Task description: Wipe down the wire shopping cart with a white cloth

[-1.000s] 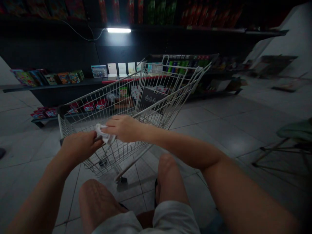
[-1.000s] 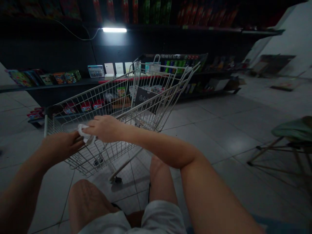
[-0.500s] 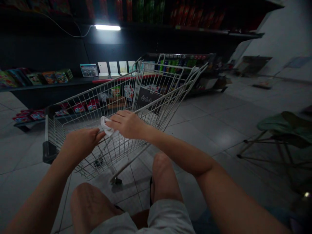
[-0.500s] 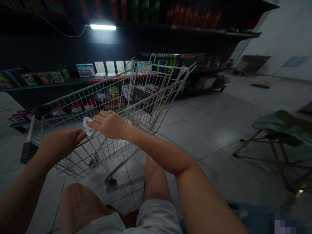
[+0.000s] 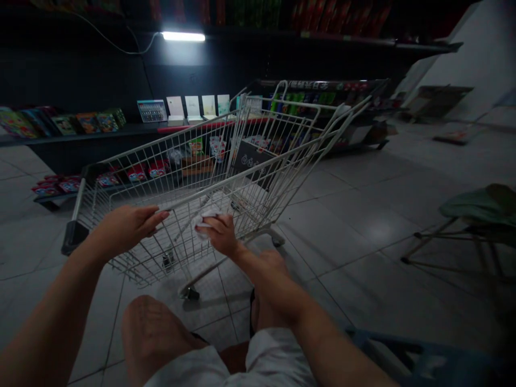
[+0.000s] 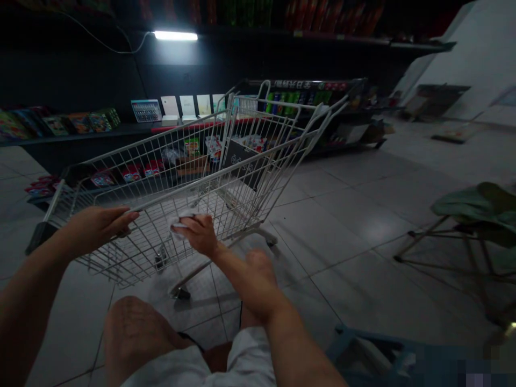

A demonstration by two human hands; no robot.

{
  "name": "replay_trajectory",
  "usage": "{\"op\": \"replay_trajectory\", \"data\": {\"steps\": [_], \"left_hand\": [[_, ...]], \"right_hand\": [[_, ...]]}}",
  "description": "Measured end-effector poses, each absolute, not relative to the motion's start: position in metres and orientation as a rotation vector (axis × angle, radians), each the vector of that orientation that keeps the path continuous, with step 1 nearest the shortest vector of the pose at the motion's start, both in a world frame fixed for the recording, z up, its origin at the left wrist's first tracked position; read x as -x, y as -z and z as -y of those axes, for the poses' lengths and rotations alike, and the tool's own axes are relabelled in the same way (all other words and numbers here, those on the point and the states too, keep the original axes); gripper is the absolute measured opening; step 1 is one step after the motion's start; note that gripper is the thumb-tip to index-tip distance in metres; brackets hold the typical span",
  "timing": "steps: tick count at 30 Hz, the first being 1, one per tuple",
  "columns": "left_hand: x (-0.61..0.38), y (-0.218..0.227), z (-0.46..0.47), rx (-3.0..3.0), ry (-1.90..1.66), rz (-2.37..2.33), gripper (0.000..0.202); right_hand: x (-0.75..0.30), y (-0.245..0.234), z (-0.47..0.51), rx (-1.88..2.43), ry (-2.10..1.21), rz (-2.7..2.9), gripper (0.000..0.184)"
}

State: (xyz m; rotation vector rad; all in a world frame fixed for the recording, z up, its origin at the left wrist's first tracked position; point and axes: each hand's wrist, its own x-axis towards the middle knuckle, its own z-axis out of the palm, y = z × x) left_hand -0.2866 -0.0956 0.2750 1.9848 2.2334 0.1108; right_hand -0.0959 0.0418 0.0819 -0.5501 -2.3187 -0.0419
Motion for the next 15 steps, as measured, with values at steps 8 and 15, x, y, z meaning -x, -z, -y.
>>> {"op": "replay_trajectory", "data": {"steps": [8,15], "left_hand": [[0.293,-0.274,0.096,-2.008,-0.114,-2.24,0.058],[0.287,-0.276,0.097,-2.015,-0.146,-2.236,0.058]], "right_hand": [[0.09,-0.092,-0.046,0.329,0.102,2.234,0.022],[0.08,-0.064,-0.021,0.35,0.09,2.259,0.02]]}}
